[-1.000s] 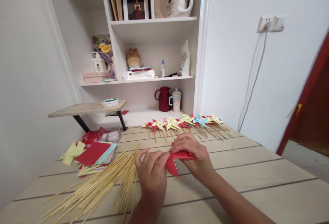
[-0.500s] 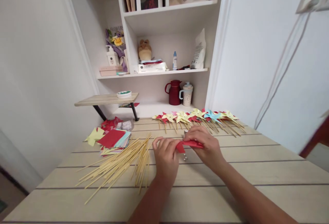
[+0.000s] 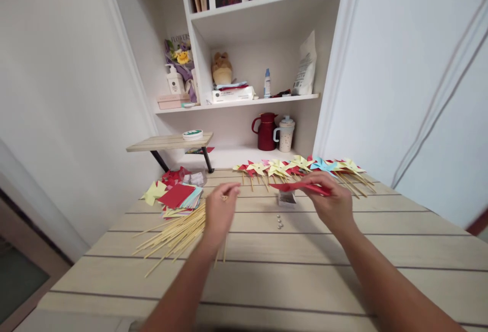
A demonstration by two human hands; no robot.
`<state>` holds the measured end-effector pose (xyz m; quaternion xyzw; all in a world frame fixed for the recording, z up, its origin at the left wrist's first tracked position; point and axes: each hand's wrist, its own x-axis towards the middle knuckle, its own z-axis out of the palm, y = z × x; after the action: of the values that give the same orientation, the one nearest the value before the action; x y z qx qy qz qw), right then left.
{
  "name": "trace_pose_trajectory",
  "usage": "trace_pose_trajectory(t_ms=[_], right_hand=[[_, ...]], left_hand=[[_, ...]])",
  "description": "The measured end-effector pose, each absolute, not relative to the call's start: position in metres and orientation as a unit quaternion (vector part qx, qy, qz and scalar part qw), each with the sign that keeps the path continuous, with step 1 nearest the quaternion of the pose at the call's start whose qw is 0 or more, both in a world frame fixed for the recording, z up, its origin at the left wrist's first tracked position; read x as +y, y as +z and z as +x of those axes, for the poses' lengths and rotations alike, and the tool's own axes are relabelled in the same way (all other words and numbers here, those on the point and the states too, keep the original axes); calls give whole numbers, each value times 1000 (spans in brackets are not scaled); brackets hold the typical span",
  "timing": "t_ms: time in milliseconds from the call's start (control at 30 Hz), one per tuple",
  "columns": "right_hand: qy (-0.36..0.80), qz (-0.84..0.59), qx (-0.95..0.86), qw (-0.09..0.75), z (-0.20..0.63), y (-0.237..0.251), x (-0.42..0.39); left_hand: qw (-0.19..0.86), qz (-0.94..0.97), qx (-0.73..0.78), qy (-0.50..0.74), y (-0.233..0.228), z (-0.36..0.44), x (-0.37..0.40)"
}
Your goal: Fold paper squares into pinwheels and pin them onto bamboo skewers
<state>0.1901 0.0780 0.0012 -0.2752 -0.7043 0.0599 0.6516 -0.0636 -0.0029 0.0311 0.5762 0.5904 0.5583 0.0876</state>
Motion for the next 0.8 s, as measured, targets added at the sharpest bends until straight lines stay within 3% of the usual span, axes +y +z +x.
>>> trace_pose_trajectory(t_ms=[100,433,800], right_hand=[[60,-270,-712,645,184,6,70],[76,-251,-735,625,178,10,59],[58,-239,-753,610,177,5,64]], left_hand=[[8,617,653,439,38,-102,0],[-79,695,682,214,1,-157,-24],[-150,663,719,147,-1,-177,-23]])
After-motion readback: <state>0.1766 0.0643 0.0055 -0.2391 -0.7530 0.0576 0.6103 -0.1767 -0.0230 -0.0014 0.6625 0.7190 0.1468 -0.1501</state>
